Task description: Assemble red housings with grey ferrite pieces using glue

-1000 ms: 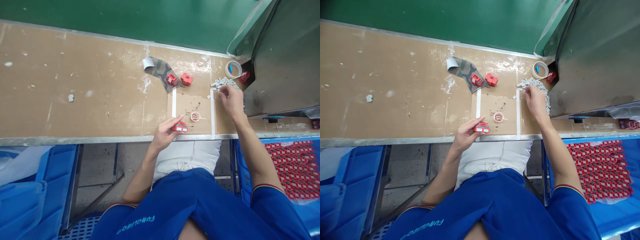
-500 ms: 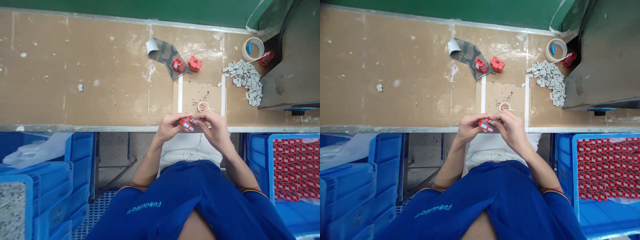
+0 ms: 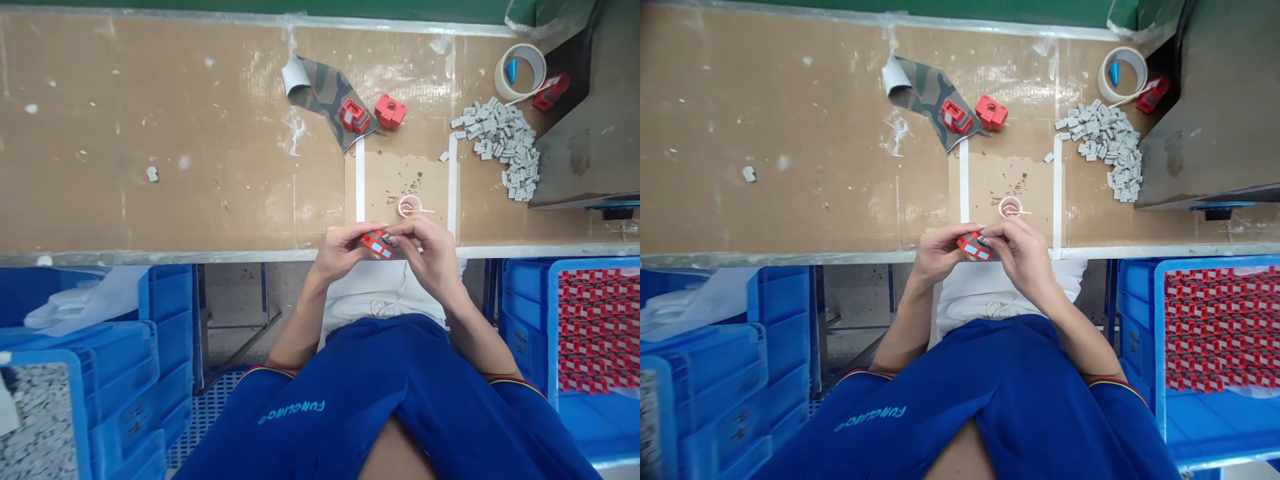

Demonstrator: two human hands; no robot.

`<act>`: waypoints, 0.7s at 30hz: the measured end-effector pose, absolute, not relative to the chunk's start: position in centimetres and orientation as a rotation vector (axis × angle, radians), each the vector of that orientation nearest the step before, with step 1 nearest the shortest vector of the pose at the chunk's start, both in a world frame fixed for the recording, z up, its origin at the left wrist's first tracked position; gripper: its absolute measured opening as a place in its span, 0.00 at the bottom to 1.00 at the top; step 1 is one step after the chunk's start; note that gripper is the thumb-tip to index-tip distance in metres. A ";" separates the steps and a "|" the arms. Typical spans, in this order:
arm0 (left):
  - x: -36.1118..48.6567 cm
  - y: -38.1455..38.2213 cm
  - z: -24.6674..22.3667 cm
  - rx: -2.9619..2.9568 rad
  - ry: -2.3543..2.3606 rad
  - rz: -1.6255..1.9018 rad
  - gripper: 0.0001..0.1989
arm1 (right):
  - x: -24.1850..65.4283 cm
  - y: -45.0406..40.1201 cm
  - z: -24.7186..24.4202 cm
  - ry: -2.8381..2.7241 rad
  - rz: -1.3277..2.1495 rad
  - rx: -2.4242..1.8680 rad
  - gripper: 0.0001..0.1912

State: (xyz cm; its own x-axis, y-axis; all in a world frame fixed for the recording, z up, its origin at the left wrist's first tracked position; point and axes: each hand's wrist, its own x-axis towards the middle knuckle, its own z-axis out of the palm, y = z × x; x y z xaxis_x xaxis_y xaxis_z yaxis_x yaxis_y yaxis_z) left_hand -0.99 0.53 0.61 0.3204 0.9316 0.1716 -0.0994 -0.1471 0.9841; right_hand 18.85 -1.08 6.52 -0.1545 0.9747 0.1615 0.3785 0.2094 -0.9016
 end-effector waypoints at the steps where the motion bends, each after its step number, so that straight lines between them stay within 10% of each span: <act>1: -1.0 0.5 0.6 1.426 0.828 1.093 0.19 | 19.0 -1.0 6.7 -1.728 0.920 -1.291 0.07; 21: -1.8 0.5 0.7 1.618 0.863 1.006 0.18 | 18.4 -3.3 6.2 -1.752 0.819 -1.349 0.08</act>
